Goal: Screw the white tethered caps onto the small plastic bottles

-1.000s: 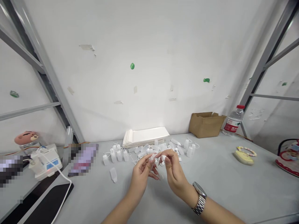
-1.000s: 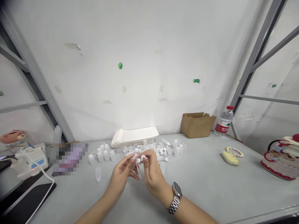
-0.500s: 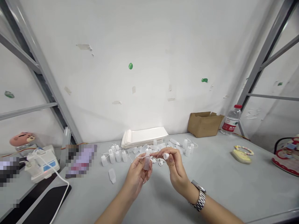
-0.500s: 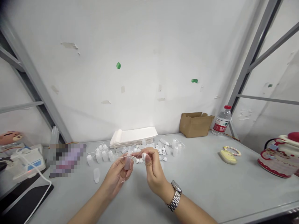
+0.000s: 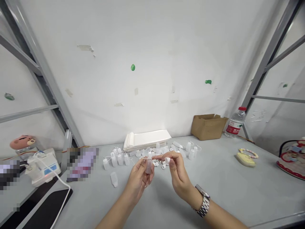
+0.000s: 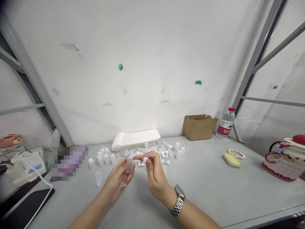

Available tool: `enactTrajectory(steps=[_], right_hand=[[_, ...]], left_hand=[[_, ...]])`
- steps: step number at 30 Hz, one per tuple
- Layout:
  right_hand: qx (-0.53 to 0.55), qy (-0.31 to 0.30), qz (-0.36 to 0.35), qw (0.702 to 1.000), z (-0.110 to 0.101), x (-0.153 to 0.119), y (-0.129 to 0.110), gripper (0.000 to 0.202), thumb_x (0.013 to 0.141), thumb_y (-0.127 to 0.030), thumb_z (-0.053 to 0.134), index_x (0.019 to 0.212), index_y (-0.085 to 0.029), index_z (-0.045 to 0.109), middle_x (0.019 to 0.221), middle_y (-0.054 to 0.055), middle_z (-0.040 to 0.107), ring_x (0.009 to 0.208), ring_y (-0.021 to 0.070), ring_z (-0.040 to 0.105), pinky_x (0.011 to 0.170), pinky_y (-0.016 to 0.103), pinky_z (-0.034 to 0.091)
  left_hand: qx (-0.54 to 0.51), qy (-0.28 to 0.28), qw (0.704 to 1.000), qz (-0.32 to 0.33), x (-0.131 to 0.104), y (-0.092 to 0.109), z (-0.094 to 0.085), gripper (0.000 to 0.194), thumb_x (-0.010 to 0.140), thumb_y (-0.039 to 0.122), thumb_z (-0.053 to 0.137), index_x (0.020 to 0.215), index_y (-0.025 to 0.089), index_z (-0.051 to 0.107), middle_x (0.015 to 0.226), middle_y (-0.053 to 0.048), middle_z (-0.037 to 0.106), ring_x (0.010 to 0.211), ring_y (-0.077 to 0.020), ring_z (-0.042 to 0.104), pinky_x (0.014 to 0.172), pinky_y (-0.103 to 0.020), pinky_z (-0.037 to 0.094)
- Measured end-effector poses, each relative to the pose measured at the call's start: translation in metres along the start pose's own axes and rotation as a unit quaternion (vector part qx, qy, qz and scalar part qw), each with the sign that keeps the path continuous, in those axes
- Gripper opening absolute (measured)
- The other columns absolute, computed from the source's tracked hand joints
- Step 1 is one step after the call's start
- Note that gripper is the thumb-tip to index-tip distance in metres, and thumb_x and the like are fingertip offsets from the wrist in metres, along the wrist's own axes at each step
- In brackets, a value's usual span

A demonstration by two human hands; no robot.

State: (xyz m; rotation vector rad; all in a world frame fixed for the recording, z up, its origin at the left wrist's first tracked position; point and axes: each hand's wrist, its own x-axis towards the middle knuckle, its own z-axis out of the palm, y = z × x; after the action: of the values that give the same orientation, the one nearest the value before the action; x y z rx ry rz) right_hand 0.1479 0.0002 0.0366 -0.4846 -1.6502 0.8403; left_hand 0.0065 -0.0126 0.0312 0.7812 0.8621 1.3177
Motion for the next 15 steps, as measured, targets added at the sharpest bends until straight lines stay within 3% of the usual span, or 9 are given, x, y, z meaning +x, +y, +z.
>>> enactTrajectory(steps=[9,15], right_hand=[[-0.020,0.005,-0.004,1.000,-0.0011,0.0013,0.0062,0.016,0.094,-0.032,0.025,0.095,-0.024,0.039,0.096,0.005,0.056,0.084,0.0159,0.051,0.077,0.035,0.042],[-0.041,-0.001,0.005,0.999,-0.0014,0.0039,0.0092,0.015,0.094,-0.031,0.025,0.095,-0.023,0.038,0.092,0.005,0.055,0.076,0.0146,0.049,0.072,0.033,0.042]], left_hand=[[0.022,0.001,1.000,0.004,0.0010,-0.0018,0.0034,0.036,0.068,0.048,0.062,0.077,0.017,0.046,0.054,0.006,0.052,0.034,-0.0006,0.033,0.033,-0.013,0.012],[0.037,-0.014,0.999,-0.001,0.0005,-0.0054,0.0041,0.040,0.066,0.053,0.061,0.074,0.017,0.044,0.052,0.007,0.050,0.034,-0.0001,0.030,0.033,-0.014,0.011]])
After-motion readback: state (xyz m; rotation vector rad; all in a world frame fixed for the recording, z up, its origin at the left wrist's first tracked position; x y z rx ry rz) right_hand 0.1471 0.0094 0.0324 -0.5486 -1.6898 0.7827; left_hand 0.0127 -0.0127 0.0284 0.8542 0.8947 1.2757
